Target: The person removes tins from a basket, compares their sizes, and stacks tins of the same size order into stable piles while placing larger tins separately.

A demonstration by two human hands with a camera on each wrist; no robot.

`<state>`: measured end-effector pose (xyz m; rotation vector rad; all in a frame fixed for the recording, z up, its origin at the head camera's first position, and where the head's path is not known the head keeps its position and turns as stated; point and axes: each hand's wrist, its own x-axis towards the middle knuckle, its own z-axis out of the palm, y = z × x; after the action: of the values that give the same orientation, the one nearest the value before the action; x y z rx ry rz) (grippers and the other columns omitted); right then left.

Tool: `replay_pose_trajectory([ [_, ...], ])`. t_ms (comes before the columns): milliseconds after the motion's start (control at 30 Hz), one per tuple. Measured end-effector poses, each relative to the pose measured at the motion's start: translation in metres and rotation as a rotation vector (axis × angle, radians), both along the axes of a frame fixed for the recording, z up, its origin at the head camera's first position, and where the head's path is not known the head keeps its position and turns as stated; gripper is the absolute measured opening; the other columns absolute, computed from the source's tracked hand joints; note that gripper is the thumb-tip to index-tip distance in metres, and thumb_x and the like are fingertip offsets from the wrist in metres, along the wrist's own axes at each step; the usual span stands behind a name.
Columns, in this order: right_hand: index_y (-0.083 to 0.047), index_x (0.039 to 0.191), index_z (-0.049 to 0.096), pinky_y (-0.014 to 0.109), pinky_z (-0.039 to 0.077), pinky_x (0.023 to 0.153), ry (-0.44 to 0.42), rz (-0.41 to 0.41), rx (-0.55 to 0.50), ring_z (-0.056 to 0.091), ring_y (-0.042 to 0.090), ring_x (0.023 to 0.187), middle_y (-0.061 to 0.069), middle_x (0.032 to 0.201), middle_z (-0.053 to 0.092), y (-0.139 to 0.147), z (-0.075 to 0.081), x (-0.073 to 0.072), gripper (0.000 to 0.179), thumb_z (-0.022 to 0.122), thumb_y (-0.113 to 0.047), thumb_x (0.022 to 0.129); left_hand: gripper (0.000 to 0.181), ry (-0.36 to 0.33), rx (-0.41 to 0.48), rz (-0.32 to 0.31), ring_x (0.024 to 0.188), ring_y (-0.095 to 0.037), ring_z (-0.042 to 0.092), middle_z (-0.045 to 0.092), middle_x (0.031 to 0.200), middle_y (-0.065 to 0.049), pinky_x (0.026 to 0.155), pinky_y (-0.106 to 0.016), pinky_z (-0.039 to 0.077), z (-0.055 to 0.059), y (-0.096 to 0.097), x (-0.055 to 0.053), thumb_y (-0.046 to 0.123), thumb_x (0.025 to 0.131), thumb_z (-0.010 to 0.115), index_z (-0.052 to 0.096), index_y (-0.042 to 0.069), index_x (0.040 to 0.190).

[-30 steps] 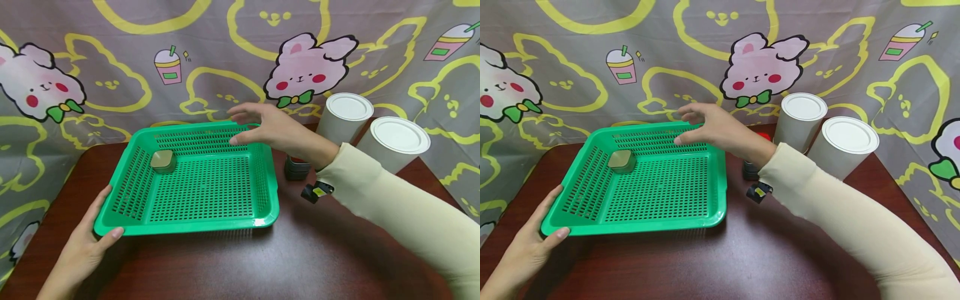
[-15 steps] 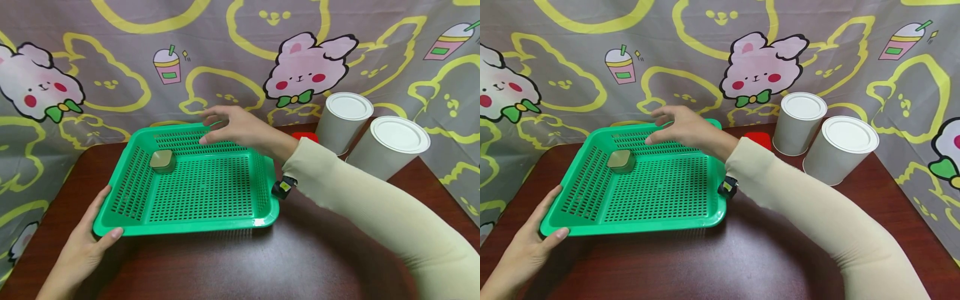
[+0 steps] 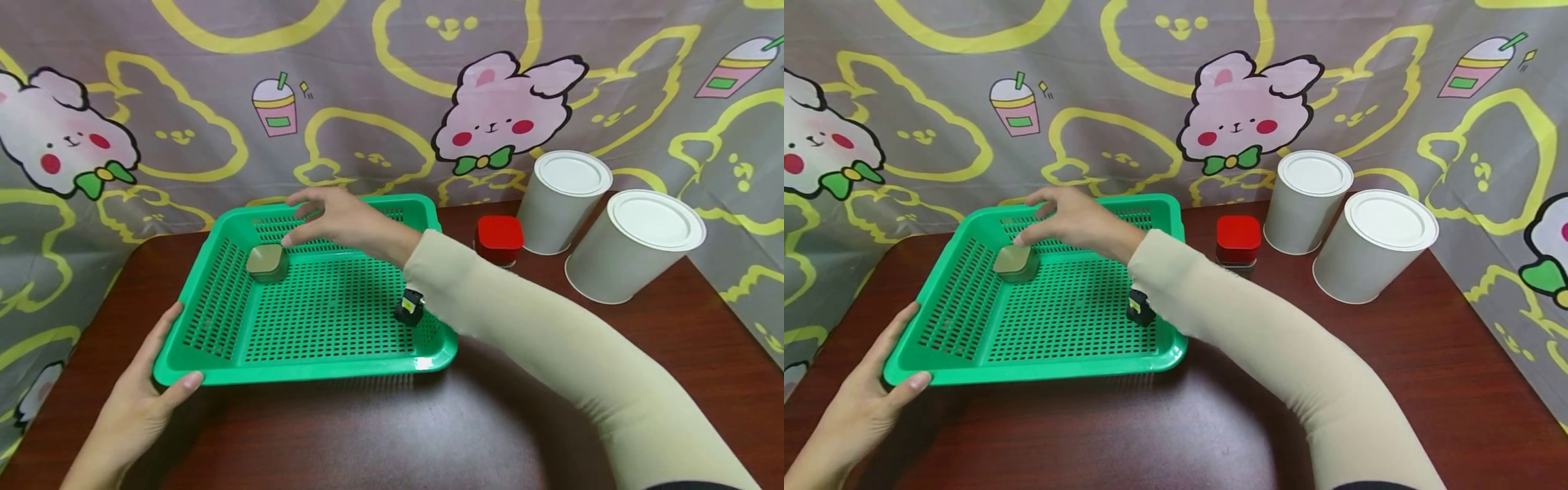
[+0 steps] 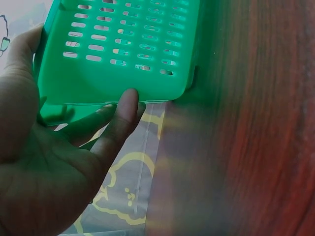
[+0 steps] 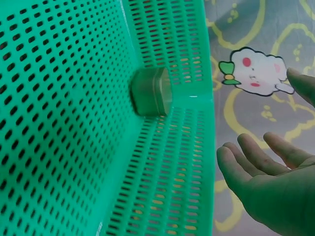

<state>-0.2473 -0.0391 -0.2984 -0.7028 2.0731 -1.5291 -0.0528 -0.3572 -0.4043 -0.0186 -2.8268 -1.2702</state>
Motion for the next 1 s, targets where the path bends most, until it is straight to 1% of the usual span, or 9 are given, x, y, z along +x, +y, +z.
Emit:
replay_pose_trajectory([
  [233, -0.017, 0.156, 0.049, 0.039, 0.049, 0.109, -0.033, 0.022, 0.022, 0.055, 0.019, 0.131, 0.008, 0.151, 0.055, -0.019, -0.012, -0.006, 0.068, 0.079, -0.023, 0.094, 0.1, -0.008, 0.005, 0.011, 0.117, 0.022, 0.042, 0.038, 0.156, 0.009, 0.091, 0.0, 0.031, 0.0, -0.002, 0.003, 0.006, 0.099, 0.071, 0.009, 0.039, 0.169],
  [300, -0.016, 0.156, 0.048, 0.04, 0.048, 0.11, -0.031, 0.032, 0.026, 0.055, 0.02, 0.133, 0.009, 0.152, 0.054, -0.023, -0.016, -0.008, 0.069, 0.079, -0.023, 0.095, 0.1, -0.007, 0.006, 0.014, 0.117, 0.023, 0.042, 0.038, 0.155, 0.009, 0.091, 0.0, 0.031, 0.0, -0.001, 0.003, 0.005, 0.099, 0.071, 0.008, 0.039, 0.169],
  [500, -0.015, 0.157, 0.049, 0.045, 0.047, 0.113, -0.031, 0.036, 0.039, 0.053, 0.022, 0.135, 0.011, 0.153, 0.053, -0.03, -0.024, -0.011, 0.07, 0.079, -0.023, 0.094, 0.1, 0.009, 0.01, 0.003, 0.118, 0.022, 0.042, 0.039, 0.158, -0.003, 0.09, -0.001, 0.032, 0.002, 0.003, 0.001, 0.004, 0.098, 0.071, 0.009, 0.037, 0.169],
  [567, -0.015, 0.156, 0.049, 0.044, 0.048, 0.113, -0.032, 0.028, 0.042, 0.054, 0.022, 0.134, 0.011, 0.153, 0.054, -0.03, -0.027, -0.014, 0.07, 0.08, -0.023, 0.094, 0.099, 0.016, 0.013, -0.003, 0.118, 0.021, 0.043, 0.039, 0.157, -0.001, 0.09, -0.001, 0.033, 0.002, 0.005, -0.001, 0.004, 0.098, 0.071, 0.01, 0.037, 0.169],
  [633, -0.015, 0.156, 0.05, 0.044, 0.049, 0.111, -0.029, 0.019, 0.048, 0.055, 0.022, 0.133, 0.011, 0.152, 0.054, -0.032, -0.031, -0.016, 0.07, 0.08, -0.023, 0.093, 0.1, -0.001, 0.007, -0.001, 0.117, 0.022, 0.042, 0.04, 0.158, -0.009, 0.089, -0.001, 0.032, 0.003, 0.005, -0.001, 0.005, 0.099, 0.071, 0.009, 0.038, 0.169],
  [767, -0.013, 0.156, 0.05, 0.046, 0.05, 0.11, -0.02, 0.015, 0.04, 0.058, 0.025, 0.132, 0.013, 0.151, 0.055, -0.039, -0.042, -0.02, 0.07, 0.08, -0.021, 0.093, 0.101, -0.013, -0.008, 0.001, 0.115, 0.025, 0.042, 0.04, 0.157, -0.012, 0.088, -0.001, 0.032, 0.002, 0.004, -0.001, 0.006, 0.098, 0.072, 0.008, 0.038, 0.169],
  [800, -0.012, 0.156, 0.049, 0.047, 0.05, 0.11, -0.014, 0.017, 0.037, 0.057, 0.026, 0.133, 0.014, 0.151, 0.055, -0.041, -0.044, -0.021, 0.07, 0.079, -0.02, 0.093, 0.1, -0.017, -0.01, 0.002, 0.115, 0.025, 0.041, 0.041, 0.157, -0.011, 0.088, -0.001, 0.032, 0.001, 0.003, -0.001, 0.006, 0.099, 0.072, 0.008, 0.039, 0.169],
  [933, -0.012, 0.157, 0.048, 0.045, 0.051, 0.107, 0.011, 0.044, 0.042, 0.055, 0.028, 0.136, 0.014, 0.153, 0.054, -0.047, -0.05, -0.022, 0.071, 0.079, -0.022, 0.094, 0.099, -0.021, -0.007, 0.008, 0.115, 0.024, 0.041, 0.04, 0.153, 0.011, 0.088, -0.001, 0.031, 0.0, 0.001, 0.0, 0.009, 0.1, 0.071, 0.008, 0.04, 0.169],
  [1000, -0.012, 0.158, 0.047, 0.042, 0.051, 0.107, 0.015, 0.063, 0.053, 0.053, 0.027, 0.138, 0.013, 0.154, 0.053, -0.05, -0.051, -0.022, 0.072, 0.078, -0.023, 0.094, 0.098, -0.027, -0.005, 0.009, 0.116, 0.023, 0.041, 0.038, 0.153, 0.015, 0.089, -0.001, 0.03, 0.001, 0.001, 0.0, 0.01, 0.1, 0.07, 0.007, 0.041, 0.168],
])
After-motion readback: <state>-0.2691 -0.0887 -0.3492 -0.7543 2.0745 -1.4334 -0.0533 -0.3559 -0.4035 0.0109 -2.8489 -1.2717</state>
